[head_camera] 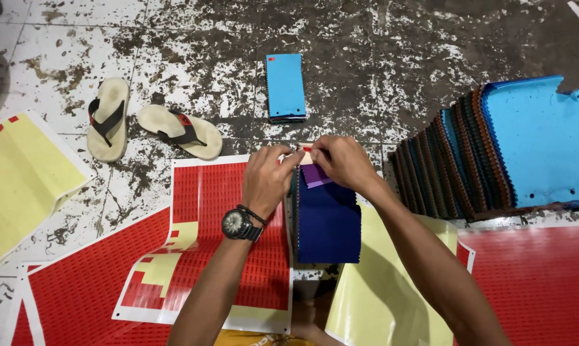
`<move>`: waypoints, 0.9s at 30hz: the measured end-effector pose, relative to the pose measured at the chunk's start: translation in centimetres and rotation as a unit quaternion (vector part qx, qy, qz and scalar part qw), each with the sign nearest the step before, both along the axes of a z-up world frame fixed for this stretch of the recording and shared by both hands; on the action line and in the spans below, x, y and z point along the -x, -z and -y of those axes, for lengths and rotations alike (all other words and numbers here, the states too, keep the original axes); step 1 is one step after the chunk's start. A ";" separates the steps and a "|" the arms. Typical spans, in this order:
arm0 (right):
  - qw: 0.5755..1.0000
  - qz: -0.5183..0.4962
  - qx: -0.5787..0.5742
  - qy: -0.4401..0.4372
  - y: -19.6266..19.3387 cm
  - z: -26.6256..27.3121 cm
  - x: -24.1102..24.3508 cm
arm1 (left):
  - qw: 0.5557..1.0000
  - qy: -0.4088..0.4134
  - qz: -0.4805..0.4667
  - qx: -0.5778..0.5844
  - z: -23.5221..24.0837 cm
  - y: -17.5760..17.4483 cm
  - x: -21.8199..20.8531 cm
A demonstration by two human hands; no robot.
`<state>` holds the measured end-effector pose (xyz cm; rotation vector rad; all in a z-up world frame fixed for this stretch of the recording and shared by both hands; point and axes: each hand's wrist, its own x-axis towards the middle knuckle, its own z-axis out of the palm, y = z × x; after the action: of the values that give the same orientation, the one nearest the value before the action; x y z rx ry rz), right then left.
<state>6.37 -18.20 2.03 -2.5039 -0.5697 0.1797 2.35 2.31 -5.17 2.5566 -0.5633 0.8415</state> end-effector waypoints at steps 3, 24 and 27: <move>1.000 -0.008 0.026 0.012 1.5 0.2 -0.3 | 0.996 -0.003 0.010 -0.084 0.1 -1.6 0.1; 0.878 0.465 0.039 -0.103 4.5 3.5 -0.3 | 0.841 0.027 -0.247 0.480 0.8 -4.1 -0.6; 0.936 0.303 -0.057 -0.171 -1.9 2.3 3.4 | 0.832 0.047 -0.252 0.492 1.5 -4.2 -0.8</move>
<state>2.97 -20.49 3.93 -2.3038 -1.2248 -0.5037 3.19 0.84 -1.00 1.6395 -0.0309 0.2472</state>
